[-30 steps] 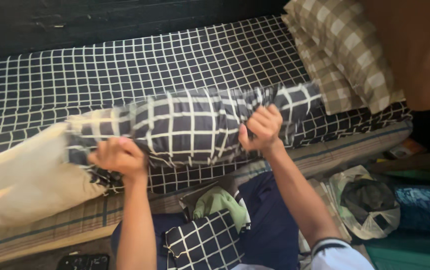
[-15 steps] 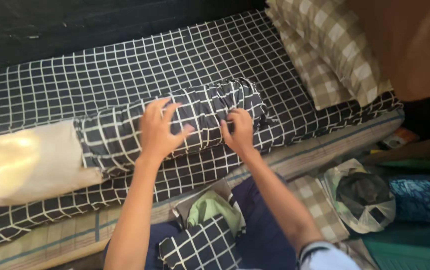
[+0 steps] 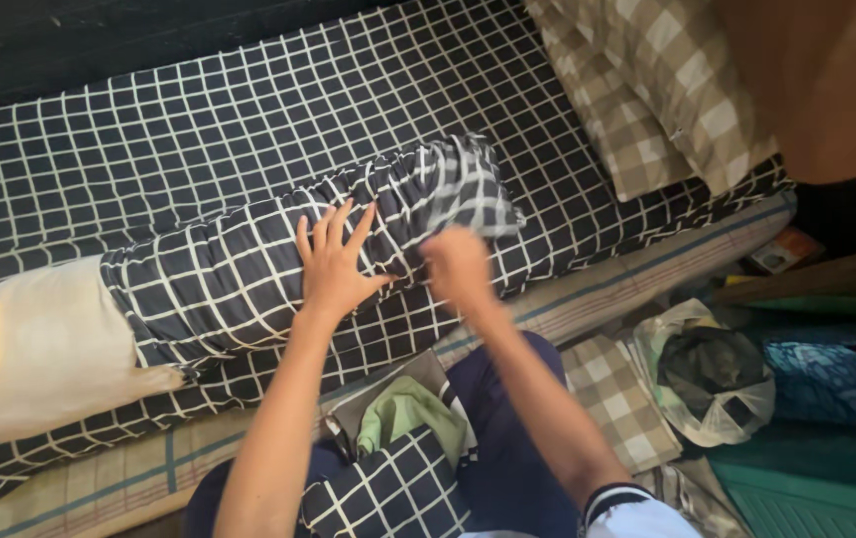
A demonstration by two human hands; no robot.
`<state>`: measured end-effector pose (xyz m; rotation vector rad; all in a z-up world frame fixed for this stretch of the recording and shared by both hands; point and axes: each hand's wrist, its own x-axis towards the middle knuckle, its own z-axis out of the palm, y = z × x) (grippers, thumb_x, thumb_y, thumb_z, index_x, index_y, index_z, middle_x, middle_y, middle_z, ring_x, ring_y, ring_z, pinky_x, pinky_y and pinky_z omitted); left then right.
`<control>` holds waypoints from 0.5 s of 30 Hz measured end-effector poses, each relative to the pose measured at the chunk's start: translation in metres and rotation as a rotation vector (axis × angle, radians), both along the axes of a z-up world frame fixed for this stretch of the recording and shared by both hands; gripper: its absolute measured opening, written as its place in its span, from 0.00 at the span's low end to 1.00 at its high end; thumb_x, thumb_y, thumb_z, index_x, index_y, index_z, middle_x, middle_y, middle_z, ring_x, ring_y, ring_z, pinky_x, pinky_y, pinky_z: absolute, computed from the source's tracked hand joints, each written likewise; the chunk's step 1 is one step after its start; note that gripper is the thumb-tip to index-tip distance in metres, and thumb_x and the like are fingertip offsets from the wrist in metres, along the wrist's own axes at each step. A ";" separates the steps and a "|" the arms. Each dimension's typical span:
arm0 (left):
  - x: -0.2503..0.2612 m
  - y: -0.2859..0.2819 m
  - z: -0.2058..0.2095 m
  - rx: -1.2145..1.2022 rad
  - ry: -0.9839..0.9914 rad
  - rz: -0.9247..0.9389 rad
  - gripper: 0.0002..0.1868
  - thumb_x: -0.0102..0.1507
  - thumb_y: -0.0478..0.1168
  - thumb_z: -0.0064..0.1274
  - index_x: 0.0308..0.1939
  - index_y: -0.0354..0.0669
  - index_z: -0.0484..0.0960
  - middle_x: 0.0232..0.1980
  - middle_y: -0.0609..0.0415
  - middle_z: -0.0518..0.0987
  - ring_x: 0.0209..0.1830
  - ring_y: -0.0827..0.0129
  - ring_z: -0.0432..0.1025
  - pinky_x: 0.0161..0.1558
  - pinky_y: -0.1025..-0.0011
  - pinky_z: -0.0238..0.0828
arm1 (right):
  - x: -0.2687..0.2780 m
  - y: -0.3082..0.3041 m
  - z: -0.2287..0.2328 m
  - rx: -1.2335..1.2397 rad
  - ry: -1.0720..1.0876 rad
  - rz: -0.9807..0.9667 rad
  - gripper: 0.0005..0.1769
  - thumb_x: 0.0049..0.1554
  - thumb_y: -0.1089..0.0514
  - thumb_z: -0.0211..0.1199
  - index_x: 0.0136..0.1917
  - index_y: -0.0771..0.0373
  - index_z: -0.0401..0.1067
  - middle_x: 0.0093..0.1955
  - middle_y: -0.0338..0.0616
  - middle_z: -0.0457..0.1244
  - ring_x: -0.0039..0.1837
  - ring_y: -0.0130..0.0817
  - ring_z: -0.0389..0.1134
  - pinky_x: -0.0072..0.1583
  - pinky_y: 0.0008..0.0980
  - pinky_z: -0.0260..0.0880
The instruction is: The person puts a checkered bolster case onto a white bolster by hand while sitting on the floor.
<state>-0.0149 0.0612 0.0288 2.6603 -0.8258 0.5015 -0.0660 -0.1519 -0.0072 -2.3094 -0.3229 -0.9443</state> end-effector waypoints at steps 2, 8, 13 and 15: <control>-0.001 -0.002 -0.012 0.020 -0.037 0.051 0.54 0.47 0.62 0.72 0.75 0.58 0.68 0.74 0.48 0.66 0.74 0.51 0.58 0.78 0.43 0.37 | -0.021 0.043 -0.002 -0.018 0.010 0.113 0.05 0.54 0.63 0.62 0.38 0.60 0.68 0.38 0.49 0.60 0.44 0.51 0.63 0.46 0.48 0.58; -0.017 -0.003 -0.014 -0.075 -0.142 0.022 0.53 0.46 0.60 0.74 0.73 0.55 0.72 0.70 0.46 0.70 0.70 0.50 0.61 0.75 0.44 0.42 | -0.034 0.043 0.025 0.026 0.087 0.029 0.11 0.59 0.59 0.65 0.38 0.61 0.66 0.37 0.46 0.61 0.43 0.49 0.65 0.46 0.47 0.62; -0.029 -0.005 -0.005 -0.115 -0.138 0.015 0.55 0.40 0.57 0.75 0.72 0.58 0.73 0.68 0.47 0.73 0.69 0.51 0.64 0.74 0.45 0.45 | -0.036 0.016 0.061 0.117 0.215 -0.310 0.17 0.59 0.51 0.68 0.34 0.61 0.68 0.35 0.47 0.63 0.38 0.49 0.67 0.41 0.46 0.64; -0.037 -0.005 -0.008 -0.121 -0.158 0.019 0.53 0.41 0.55 0.75 0.71 0.59 0.73 0.67 0.47 0.74 0.68 0.51 0.65 0.74 0.46 0.46 | -0.025 0.005 0.065 0.046 0.077 -0.423 0.17 0.56 0.49 0.68 0.36 0.62 0.68 0.36 0.50 0.63 0.39 0.51 0.66 0.40 0.48 0.64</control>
